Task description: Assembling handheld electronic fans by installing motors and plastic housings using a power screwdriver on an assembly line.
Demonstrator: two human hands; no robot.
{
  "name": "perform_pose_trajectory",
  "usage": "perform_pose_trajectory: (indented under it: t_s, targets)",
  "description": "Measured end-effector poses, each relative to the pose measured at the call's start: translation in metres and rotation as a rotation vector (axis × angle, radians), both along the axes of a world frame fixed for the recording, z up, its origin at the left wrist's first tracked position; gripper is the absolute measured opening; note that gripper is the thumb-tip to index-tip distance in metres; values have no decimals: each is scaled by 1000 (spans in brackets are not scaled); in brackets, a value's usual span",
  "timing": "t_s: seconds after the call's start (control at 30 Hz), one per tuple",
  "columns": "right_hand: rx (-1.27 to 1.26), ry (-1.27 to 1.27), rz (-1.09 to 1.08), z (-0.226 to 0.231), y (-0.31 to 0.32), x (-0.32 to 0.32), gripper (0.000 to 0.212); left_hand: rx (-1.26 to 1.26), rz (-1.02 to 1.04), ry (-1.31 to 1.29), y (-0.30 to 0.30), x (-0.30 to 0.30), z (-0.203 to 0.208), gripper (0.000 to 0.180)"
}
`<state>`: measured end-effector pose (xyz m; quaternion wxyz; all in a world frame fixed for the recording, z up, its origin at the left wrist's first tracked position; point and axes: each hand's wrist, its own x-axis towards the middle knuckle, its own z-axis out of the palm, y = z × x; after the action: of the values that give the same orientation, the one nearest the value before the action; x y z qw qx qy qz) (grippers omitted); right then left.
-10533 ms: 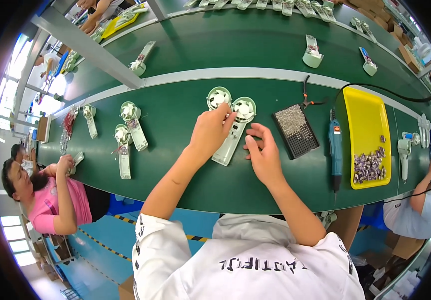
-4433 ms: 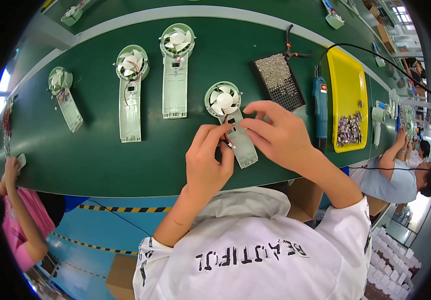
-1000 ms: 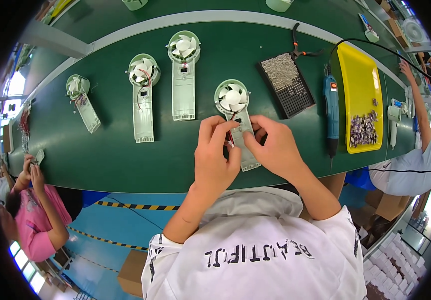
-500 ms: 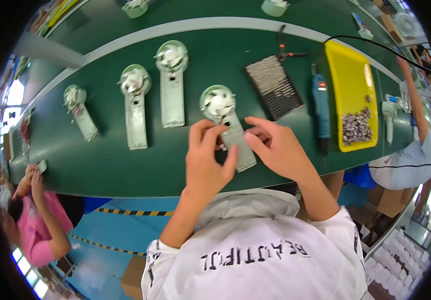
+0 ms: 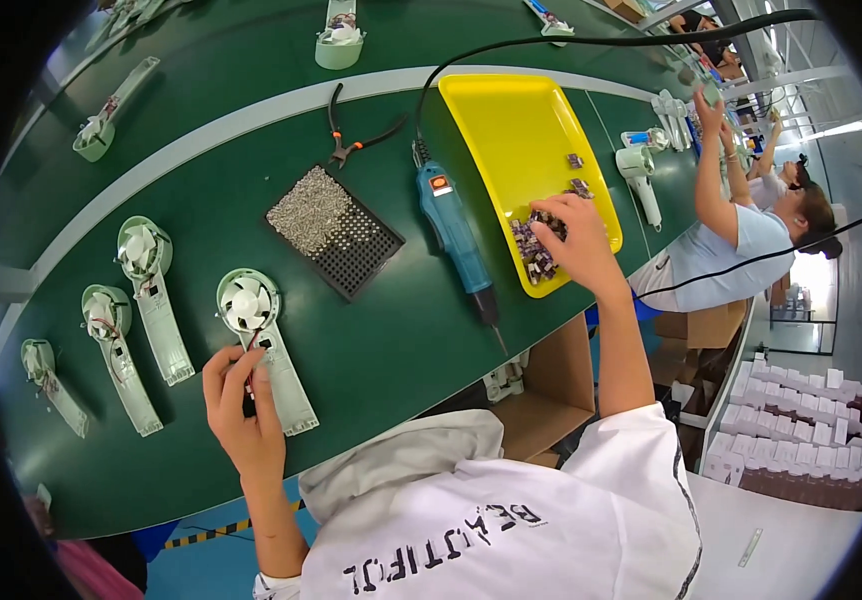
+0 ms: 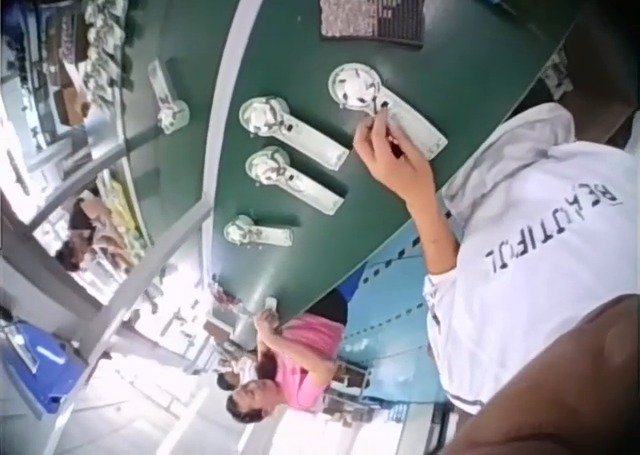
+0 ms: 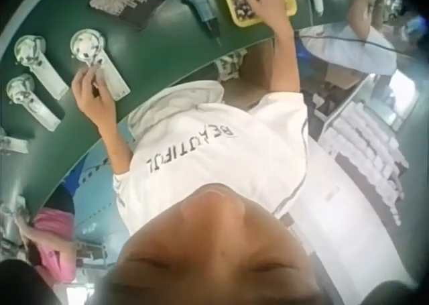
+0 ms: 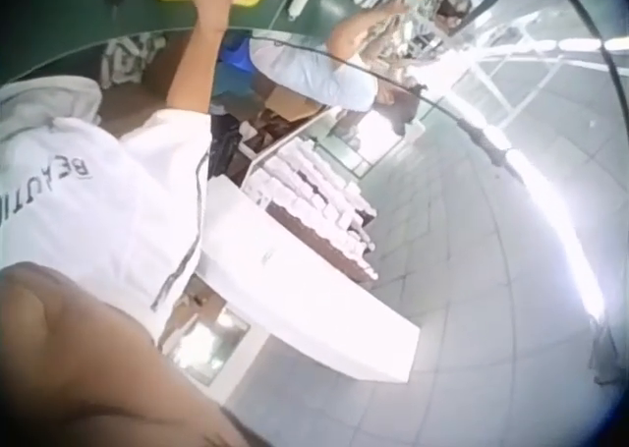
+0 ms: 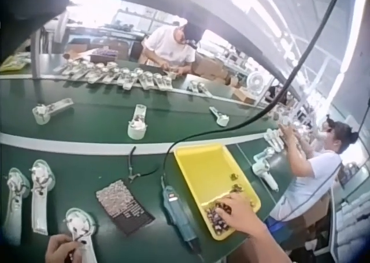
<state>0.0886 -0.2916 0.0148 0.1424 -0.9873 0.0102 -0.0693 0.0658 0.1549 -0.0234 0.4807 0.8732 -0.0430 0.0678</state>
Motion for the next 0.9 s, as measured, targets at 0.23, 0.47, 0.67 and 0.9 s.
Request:
perform_pose_trajectory:
  t_s: [0.23,0.47,0.67,0.9]
  targets:
    - [-155,201,59,18,1,11,16,-3,14,-23,-8,-3,1,16]
    - [729,-68,-175,21,11,16,15,-43,38,-1,-7,-6,3,18]
    - [1732,205,-215,9,137,-15,28,-70,54,-47,-8,-4,0,16]
    - [1958,626,-103,-7,222,-27,30,-139,38,-46,-12,-3,-6,16]
